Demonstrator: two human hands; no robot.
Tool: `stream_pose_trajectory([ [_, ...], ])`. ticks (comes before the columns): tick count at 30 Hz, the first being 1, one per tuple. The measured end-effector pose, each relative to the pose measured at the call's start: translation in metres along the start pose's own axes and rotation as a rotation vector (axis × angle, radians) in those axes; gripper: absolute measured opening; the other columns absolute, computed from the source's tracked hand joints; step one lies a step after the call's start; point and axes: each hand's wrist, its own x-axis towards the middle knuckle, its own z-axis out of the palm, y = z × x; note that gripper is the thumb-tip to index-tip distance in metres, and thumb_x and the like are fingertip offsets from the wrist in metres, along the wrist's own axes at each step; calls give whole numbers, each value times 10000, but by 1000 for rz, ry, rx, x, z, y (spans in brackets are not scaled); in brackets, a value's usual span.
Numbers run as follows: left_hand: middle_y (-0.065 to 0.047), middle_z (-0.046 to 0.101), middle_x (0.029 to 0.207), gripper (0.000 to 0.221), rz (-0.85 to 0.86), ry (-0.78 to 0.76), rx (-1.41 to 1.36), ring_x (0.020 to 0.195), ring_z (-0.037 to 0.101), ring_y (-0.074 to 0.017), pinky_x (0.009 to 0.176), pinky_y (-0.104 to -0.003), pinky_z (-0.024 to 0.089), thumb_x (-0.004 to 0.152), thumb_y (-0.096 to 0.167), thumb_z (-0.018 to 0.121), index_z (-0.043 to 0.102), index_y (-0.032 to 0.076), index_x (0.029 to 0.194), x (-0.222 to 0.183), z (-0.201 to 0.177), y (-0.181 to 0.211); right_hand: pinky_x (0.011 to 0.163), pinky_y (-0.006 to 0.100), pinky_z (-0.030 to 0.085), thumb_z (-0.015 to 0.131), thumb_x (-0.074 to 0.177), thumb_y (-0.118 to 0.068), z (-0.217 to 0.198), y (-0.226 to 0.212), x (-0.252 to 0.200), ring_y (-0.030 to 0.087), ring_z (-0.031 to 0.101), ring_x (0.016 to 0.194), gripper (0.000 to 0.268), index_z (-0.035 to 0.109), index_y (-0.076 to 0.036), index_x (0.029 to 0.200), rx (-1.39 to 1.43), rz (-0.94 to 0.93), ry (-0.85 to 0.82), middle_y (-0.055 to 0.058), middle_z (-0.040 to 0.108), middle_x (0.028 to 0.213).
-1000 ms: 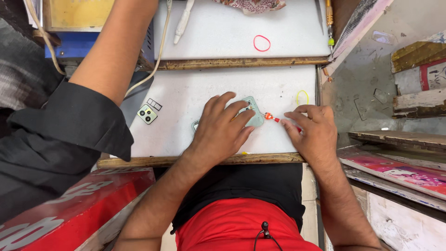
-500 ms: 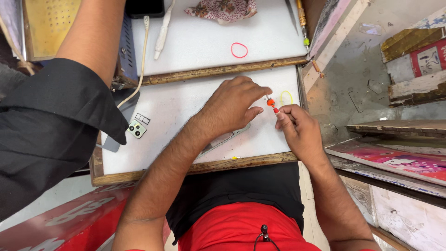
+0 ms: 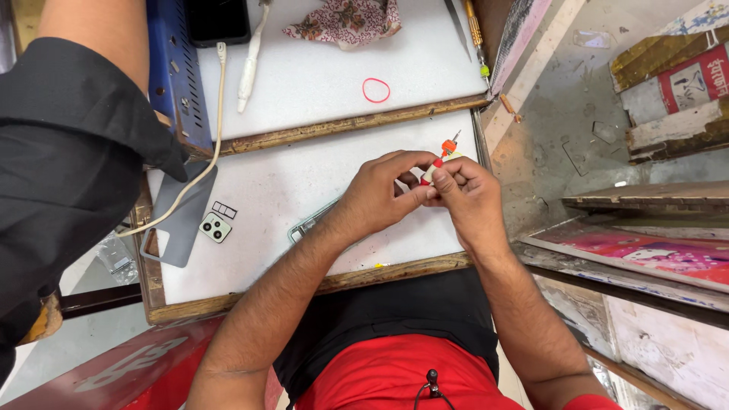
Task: The person uses a red-handled screwdriver to remove screws from the back of a disassembled smartphone. They then pick up the camera module, wipe it with a cloth, and place it back into the phone's chassis.
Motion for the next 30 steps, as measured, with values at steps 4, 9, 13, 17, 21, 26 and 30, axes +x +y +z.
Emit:
stream_pose_trajectory([
  [4, -93, 737, 1166, 432, 0, 33, 102, 862, 757, -156, 769, -311, 641, 937, 164, 740, 630, 102, 1351, -4, 0, 0, 764, 304, 655, 574, 1050, -282, -8, -14, 6, 174, 754, 896, 313, 648, -2, 1168, -20, -14, 18, 108, 724, 1071],
  [9, -73, 717, 953, 400, 86, 60, 305, 807, 729, -199, 721, -337, 616, 920, 158, 758, 657, 116, 1304, -7, 2, 0, 767, 313, 640, 627, 1043, -282, -12, -23, 15, 165, 713, 978, 356, 663, 23, 1223, -65, -31, -34, 117, 722, 1112],
  [13, -67, 676, 886, 398, 106, 91, 382, 752, 700, -215, 666, -356, 598, 916, 139, 748, 664, 110, 1304, -7, 1, 1, 792, 314, 638, 668, 1023, -263, -8, -16, 23, 157, 710, 946, 332, 682, 29, 1181, -14, 30, -27, 103, 724, 1062],
  [17, -71, 671, 901, 389, 128, 116, 499, 793, 699, -227, 684, -366, 594, 905, 160, 757, 677, 104, 1282, -10, -1, 0, 858, 281, 633, 698, 1000, -227, -9, -5, 27, 127, 699, 949, 295, 682, 6, 1181, 147, 92, -45, 69, 719, 1064],
  [21, -64, 671, 909, 336, 127, 119, 525, 827, 707, -216, 721, -356, 605, 928, 181, 745, 684, 102, 1249, -10, 0, -2, 875, 271, 626, 723, 994, -165, -16, 4, 29, 115, 696, 935, 242, 687, 3, 1163, 245, 120, -72, 58, 707, 1036],
  [26, -69, 684, 895, 309, 83, 74, 461, 790, 718, -202, 707, -353, 609, 954, 180, 723, 691, 91, 1249, -8, 1, -3, 852, 271, 625, 700, 1018, -134, -21, 12, 31, 122, 706, 896, 192, 689, 17, 1136, 303, 182, -34, 71, 712, 1009],
  [30, -79, 733, 927, 298, 36, 112, 329, 782, 743, -198, 707, -333, 626, 964, 177, 694, 704, 112, 1254, -8, -3, -3, 888, 258, 620, 702, 989, -99, -21, 11, 33, 124, 714, 933, 193, 679, 9, 1146, 358, 166, -78, 59, 723, 1037],
])
